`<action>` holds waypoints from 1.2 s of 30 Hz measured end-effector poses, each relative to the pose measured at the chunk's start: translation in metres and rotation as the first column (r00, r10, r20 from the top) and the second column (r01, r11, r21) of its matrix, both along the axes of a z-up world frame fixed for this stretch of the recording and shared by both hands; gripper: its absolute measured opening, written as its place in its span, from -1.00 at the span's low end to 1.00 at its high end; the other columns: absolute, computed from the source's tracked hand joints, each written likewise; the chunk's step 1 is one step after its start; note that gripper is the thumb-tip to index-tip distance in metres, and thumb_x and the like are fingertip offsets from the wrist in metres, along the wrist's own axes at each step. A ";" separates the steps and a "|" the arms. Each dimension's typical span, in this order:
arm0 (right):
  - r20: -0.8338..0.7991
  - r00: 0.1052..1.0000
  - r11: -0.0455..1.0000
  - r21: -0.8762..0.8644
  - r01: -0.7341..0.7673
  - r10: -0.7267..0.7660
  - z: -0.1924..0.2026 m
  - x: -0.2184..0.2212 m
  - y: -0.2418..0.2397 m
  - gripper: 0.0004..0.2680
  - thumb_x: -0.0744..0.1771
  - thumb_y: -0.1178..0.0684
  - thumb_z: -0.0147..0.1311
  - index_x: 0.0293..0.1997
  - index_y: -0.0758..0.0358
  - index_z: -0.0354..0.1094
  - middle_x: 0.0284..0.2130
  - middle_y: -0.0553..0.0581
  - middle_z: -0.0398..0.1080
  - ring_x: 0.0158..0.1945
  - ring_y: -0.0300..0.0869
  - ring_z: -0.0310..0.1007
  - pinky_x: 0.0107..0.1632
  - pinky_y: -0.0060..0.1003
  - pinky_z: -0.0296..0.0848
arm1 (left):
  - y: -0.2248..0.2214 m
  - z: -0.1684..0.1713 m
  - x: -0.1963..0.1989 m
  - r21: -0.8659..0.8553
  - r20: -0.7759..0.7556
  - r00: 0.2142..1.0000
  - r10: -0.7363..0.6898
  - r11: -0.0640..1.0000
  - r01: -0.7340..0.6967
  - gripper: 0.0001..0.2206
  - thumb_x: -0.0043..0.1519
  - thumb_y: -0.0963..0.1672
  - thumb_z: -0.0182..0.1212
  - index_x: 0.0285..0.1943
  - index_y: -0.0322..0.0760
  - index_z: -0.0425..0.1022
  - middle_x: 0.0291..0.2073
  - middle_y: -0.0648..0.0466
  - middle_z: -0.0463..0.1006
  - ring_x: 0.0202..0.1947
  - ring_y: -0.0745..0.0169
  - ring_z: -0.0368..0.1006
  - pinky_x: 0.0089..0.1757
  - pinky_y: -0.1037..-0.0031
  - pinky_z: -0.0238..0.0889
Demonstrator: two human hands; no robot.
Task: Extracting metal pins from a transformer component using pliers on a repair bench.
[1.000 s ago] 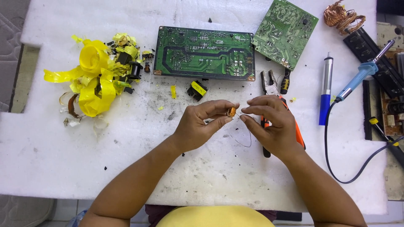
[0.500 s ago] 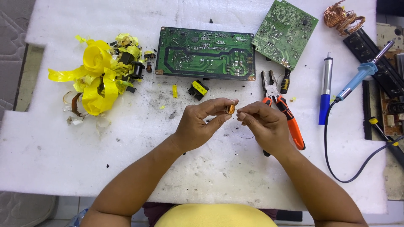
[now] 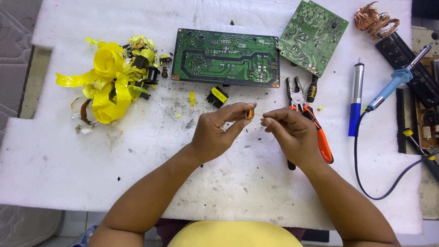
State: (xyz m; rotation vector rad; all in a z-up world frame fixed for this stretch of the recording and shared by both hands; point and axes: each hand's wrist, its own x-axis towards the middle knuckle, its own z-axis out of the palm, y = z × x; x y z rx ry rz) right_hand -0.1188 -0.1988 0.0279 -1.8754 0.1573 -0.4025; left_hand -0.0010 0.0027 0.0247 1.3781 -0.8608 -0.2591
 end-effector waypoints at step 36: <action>-0.054 0.998 0.997 0.078 -0.018 0.022 -0.010 0.001 0.002 -0.91 0.41 0.25 0.26 0.00 0.40 0.60 -0.34 0.26 0.59 -0.18 -0.07 0.65 -0.02 -0.14 0.69 | -0.007 -0.011 -0.013 0.032 0.040 0.999 0.016 0.999 -0.017 -0.71 0.37 -0.29 0.37 0.27 -0.36 0.63 0.09 -0.30 0.73 0.09 -0.25 0.69 0.03 0.17 0.65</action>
